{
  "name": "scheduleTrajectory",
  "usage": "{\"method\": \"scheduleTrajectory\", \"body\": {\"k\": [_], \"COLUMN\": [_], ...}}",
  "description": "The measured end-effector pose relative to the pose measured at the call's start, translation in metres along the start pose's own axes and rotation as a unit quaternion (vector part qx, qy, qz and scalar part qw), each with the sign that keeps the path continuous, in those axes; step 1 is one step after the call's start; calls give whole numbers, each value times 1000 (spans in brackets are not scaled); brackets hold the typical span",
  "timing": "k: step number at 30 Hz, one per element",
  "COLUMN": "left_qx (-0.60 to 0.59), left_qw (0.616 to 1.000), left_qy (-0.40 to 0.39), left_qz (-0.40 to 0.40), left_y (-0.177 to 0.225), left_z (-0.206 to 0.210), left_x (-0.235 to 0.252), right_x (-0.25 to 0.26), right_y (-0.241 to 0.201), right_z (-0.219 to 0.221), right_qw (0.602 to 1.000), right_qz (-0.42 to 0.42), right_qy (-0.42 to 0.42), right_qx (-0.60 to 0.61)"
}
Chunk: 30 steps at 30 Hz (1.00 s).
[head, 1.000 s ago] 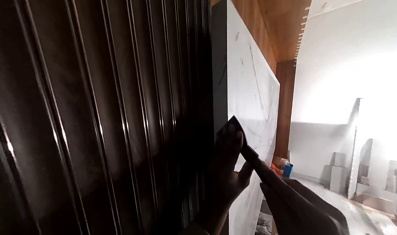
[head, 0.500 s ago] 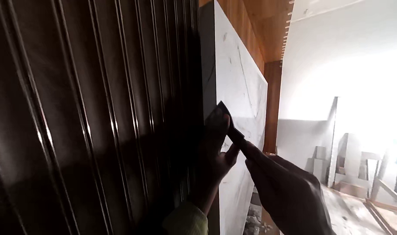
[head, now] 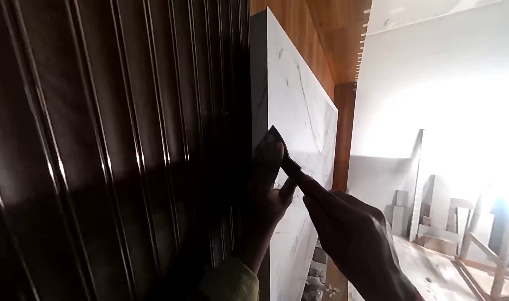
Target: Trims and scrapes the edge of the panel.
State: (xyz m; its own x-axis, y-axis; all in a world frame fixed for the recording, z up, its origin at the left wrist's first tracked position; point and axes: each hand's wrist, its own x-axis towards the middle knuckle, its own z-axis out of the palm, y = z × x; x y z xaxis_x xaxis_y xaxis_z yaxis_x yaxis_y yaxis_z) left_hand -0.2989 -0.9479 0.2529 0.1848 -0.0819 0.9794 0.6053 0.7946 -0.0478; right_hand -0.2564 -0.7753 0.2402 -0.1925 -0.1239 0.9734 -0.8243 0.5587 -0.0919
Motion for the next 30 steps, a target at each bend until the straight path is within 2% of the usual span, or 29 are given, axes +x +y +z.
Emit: {"method": "scheduleTrajectory", "body": {"k": [8,12,14,16,22,24,27,30], "left_qx": [14,-4,-2,21,53,88,122,109], "left_qw": [1000,999,1000,1000,999,996,991,992], "left_qy": [-23,22,5,-16,2,-13,8,22], "left_qz": [-6,38,13,-2,-1,17,48,59], "left_y": [2,-25,-10,3,4,6,6,4], "left_z": [-4,14,9,3,10,5,5,5], "left_x": [8,8,3,21,32,29,31,28], "right_x": [6,20,12,22,34,31,30,24], "right_y": [-4,-5,-5,-5,-2,-4,-7,-7], "right_z": [-3,-1,-7,-7,-6,-7,-11,-10], "right_qw": [1000,1000,1000,1000,1000,1000,1000,1000], "right_qz": [0,-12,-5,-8,-7,-4,-4,-5], "right_qy": [0,13,-2,7,3,-7,-10,-5], "right_qx": [-4,-3,-3,-17,-16,-16,-20,-24]}}
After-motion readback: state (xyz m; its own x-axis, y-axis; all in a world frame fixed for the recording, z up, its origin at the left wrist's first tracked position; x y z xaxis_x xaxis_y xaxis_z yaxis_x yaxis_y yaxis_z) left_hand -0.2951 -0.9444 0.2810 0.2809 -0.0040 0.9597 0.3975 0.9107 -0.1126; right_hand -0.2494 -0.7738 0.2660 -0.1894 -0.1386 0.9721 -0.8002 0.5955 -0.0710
